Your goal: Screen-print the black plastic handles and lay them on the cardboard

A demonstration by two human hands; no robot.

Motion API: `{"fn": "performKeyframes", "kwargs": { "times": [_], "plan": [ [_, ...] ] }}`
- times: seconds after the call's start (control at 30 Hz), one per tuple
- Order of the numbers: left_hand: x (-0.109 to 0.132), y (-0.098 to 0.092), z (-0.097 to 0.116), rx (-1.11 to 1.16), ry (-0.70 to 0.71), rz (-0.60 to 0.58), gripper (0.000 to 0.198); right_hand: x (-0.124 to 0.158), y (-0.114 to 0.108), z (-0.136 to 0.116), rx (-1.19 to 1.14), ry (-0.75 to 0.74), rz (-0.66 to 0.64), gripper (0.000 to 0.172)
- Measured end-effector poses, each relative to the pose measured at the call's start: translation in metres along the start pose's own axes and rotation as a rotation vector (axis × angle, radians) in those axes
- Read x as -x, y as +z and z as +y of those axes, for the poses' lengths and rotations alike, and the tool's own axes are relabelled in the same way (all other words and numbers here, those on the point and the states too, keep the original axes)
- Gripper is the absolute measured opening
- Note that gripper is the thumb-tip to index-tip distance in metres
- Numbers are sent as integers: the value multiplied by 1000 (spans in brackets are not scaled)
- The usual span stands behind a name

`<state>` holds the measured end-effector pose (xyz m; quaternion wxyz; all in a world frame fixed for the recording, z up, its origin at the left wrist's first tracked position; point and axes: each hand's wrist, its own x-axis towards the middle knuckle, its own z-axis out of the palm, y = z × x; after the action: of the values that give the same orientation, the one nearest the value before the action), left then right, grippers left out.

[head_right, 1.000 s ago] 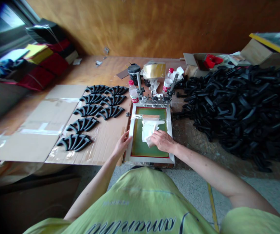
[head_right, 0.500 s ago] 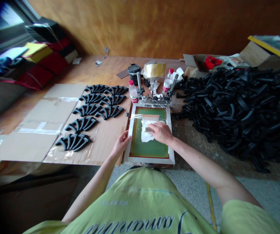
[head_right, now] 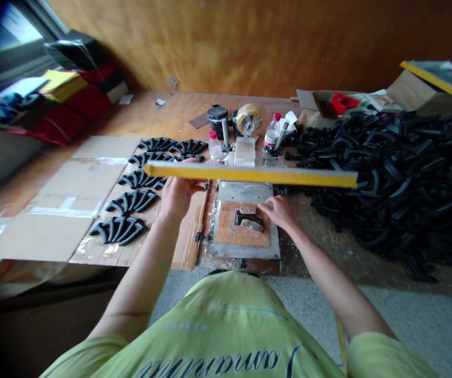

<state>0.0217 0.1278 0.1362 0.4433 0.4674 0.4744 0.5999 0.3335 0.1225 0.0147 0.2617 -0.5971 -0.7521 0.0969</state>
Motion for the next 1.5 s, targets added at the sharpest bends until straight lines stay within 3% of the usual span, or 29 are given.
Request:
{"fn": "performKeyframes", "kwargs": {
  "times": [0.1,0.17,0.23,0.27,0.33,0.37,0.43,0.53,0.63,0.83,0.93,1.13,1.3,1.4,1.5],
  "plan": [
    [-14,12,12,102,-40,-6,55,17,28,-23,183,-76,-270,24],
    [0,16,8,99,-92,47,57,19,33,-36,242,-26,-390,19],
    [34,21,-9,57,-271,12,64,19,33,-47,213,62,-408,22],
    [56,23,-20,29,-416,-67,68,21,32,-53,183,101,-387,22],
    [101,28,-46,-6,-794,-372,75,28,37,-68,117,125,-328,21],
    [120,31,-59,31,-897,-415,76,34,42,-76,85,102,-311,20],
    [150,37,-78,176,-969,-428,76,47,56,-91,20,20,-303,17],
    [166,41,-92,284,-964,-381,74,64,73,-101,-82,-56,-274,16],
    [167,41,-89,245,-988,-379,76,68,75,-95,-187,-39,-223,17],
    [177,47,-76,131,-984,-531,78,59,58,-67,-314,-35,-178,18],
    [182,51,-77,78,-980,-572,79,62,44,-54,-281,-89,-186,18],
    [184,54,-87,14,-941,-609,74,74,23,-40,-46,-357,-347,11],
    [184,56,-89,9,-949,-611,73,74,24,-44,84,-349,-381,6],
    [183,63,-88,110,-979,-483,73,78,24,-61,29,-204,-310,4],
    [175,70,-87,259,-924,-159,70,87,25,-90,-25,-147,-237,8]
  ]
}}
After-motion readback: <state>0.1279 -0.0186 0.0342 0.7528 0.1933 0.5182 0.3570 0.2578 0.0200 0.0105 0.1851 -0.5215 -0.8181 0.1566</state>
